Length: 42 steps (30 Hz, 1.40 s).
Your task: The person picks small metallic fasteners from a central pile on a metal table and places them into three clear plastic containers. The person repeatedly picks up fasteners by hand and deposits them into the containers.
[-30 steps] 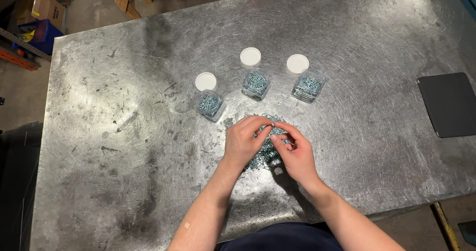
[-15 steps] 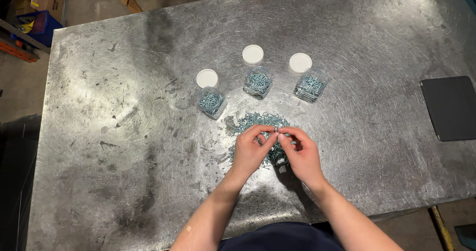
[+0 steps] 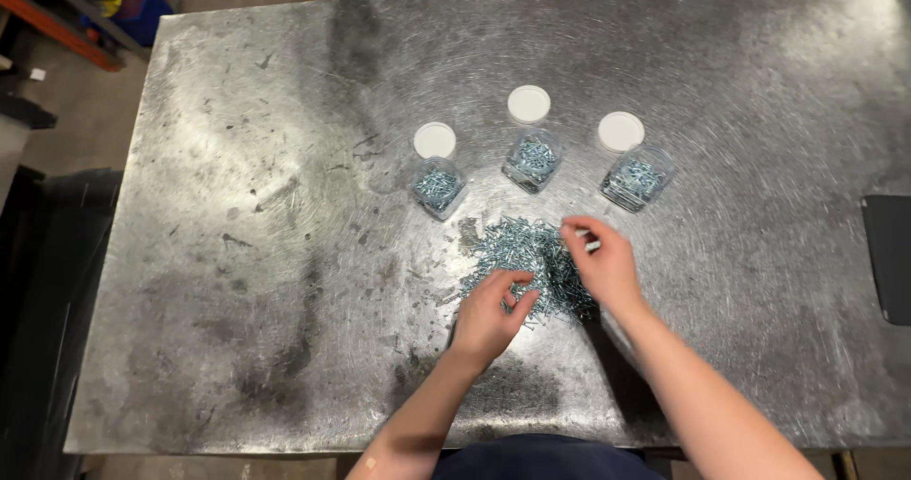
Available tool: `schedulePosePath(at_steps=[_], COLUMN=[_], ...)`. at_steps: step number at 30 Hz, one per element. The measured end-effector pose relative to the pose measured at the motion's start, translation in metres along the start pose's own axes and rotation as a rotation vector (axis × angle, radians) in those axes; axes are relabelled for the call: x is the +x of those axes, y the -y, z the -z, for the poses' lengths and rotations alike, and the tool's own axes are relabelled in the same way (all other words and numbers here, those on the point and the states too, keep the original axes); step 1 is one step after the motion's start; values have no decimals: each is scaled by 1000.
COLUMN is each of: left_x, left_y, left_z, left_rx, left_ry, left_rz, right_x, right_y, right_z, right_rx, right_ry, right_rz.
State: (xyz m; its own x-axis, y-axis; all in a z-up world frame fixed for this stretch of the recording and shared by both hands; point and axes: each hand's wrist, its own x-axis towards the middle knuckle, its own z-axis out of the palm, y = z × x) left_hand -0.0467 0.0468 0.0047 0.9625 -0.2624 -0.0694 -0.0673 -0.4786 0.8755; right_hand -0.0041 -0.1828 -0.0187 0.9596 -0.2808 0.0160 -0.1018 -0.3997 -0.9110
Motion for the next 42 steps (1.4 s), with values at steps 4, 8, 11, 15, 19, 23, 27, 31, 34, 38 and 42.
schedulePosePath(at_steps=[4,8,11,15,19,23,27,31,34,38,42], left_x=[-23,-37,-45,-49,-57,-65,-69,-79,-87,-95,-98], left_y=[37,53,60,61,82,84,57,64,65,56,61], left_z=[-4,-2,-4,-2,-13,-18,-14,-25,-27,-23,-22], left_rx=[51,44,38,-3,17,-10,13,14,50,-5,9], left_ry=[-40,-112,-175,-228,-259,-176,15,30,80,119,126], left_rz=[91,142,121,117,74,111,262,226,220,334,389], right_x=[75,135,157,128,76,47,24,31,38,46,51], right_y=[-34,-48,-65,-41,-34,-92,-79,-90,-83,-84,-84], right_z=[-14,-39,-58,-55,-45,-45,-40,-47,-54,-67,-76], right_rx=[16,-75,-102,-119,-139,-385,-518,-603,-645,-762,-855], right_ry=[-37,-89,-40,31,47,213,400,447,467,530,576], right_rz=[64,85,82,106,70,4,-138,-114,-3,144,199])
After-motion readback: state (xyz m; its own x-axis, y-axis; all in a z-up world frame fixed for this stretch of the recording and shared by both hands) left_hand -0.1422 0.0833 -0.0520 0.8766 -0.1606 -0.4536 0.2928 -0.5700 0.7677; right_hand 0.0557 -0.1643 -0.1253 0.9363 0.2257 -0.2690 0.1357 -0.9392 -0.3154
